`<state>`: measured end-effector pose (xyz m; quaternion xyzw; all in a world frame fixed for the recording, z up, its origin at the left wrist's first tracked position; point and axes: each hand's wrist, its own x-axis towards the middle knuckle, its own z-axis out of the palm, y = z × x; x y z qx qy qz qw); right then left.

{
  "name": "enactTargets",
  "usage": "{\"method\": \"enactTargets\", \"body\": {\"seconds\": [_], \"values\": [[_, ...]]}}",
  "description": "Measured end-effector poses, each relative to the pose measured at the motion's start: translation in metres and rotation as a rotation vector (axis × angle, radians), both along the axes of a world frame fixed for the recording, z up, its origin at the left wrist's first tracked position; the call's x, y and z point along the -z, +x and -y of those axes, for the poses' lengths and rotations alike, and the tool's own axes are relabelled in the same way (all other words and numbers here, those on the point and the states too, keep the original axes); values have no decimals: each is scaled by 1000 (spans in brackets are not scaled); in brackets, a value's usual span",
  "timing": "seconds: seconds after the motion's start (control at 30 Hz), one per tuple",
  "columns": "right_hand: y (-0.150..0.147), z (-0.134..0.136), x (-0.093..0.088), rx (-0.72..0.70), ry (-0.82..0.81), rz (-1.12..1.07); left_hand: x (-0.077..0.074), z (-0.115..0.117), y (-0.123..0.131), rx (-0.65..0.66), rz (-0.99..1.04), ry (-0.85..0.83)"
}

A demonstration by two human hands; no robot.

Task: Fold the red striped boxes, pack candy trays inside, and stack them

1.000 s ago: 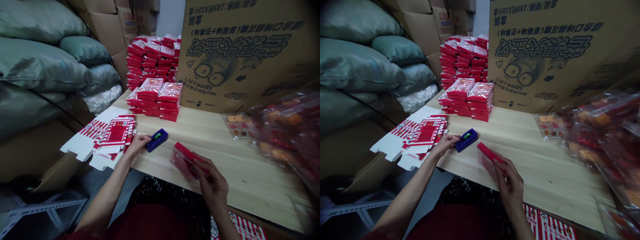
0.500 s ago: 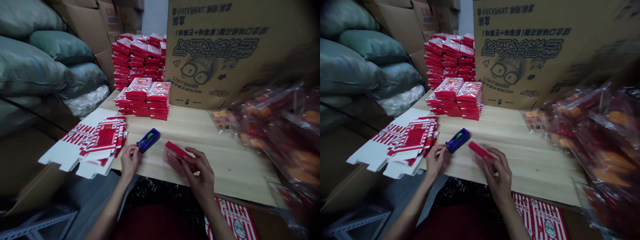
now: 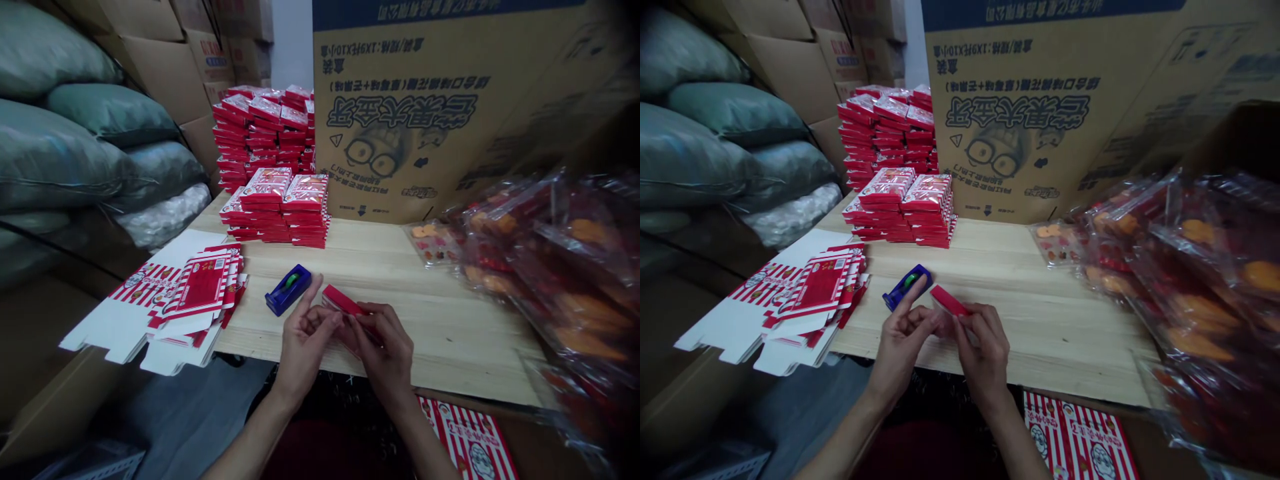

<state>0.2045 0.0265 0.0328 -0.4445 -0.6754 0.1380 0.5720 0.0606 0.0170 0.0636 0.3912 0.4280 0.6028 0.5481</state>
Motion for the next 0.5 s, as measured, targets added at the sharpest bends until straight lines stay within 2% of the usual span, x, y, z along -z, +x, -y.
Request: {"method": "enactTargets", "body": {"seconds": [0.1, 0.27, 0.5], "values": [[1, -1, 1, -10, -4, 7, 7, -11, 13, 5, 109, -37], [6, -5, 4, 28, 41, 63, 16, -24, 19, -2, 66, -97], [19, -7, 3, -28, 90, 363, 20, -21, 20, 7, 59, -117]]}}
